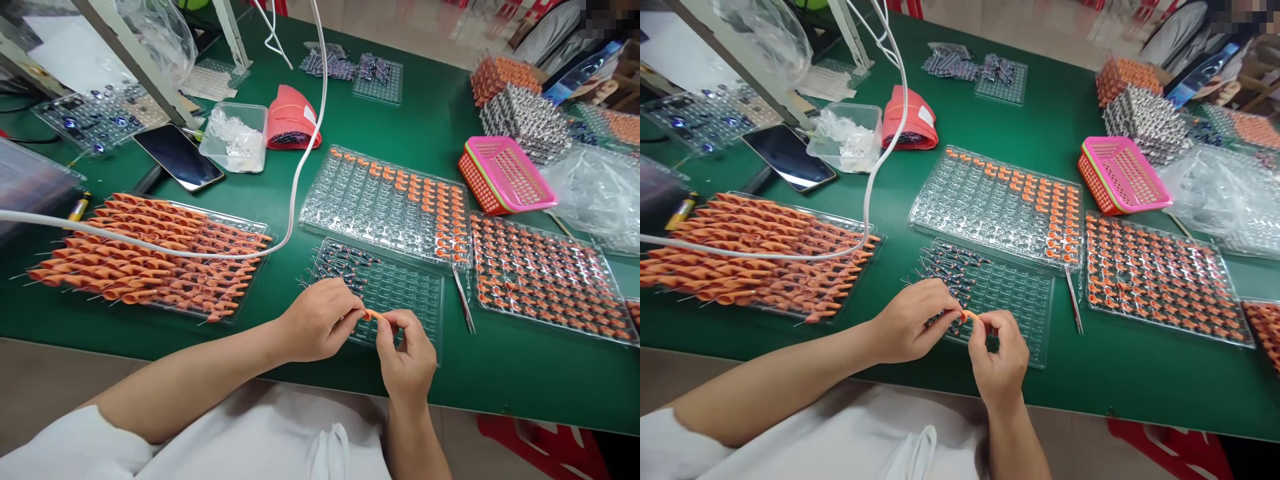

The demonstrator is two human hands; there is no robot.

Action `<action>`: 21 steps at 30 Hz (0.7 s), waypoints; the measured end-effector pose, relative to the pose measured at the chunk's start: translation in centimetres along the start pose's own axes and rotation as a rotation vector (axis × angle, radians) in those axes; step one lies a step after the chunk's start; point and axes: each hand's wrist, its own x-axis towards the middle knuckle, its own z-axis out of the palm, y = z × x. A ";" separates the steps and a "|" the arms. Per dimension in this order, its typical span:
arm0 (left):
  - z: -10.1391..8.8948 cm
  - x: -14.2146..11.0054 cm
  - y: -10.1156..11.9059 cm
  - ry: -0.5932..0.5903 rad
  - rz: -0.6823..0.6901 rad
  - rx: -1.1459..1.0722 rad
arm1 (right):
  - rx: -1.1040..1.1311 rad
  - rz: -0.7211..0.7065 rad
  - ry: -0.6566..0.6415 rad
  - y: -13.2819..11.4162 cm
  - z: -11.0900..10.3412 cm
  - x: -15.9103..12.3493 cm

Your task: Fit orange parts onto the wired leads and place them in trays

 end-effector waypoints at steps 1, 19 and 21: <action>0.0 0.1 0.1 -0.009 -0.011 -0.012 | 0.020 0.012 -0.003 0.0 0.0 0.0; 0.5 0.1 0.9 -0.003 -0.066 -0.081 | -0.108 -0.014 -0.003 0.2 -0.5 -0.1; -0.4 0.0 1.0 0.034 -0.041 -0.016 | -0.079 0.022 0.013 0.3 0.0 -0.2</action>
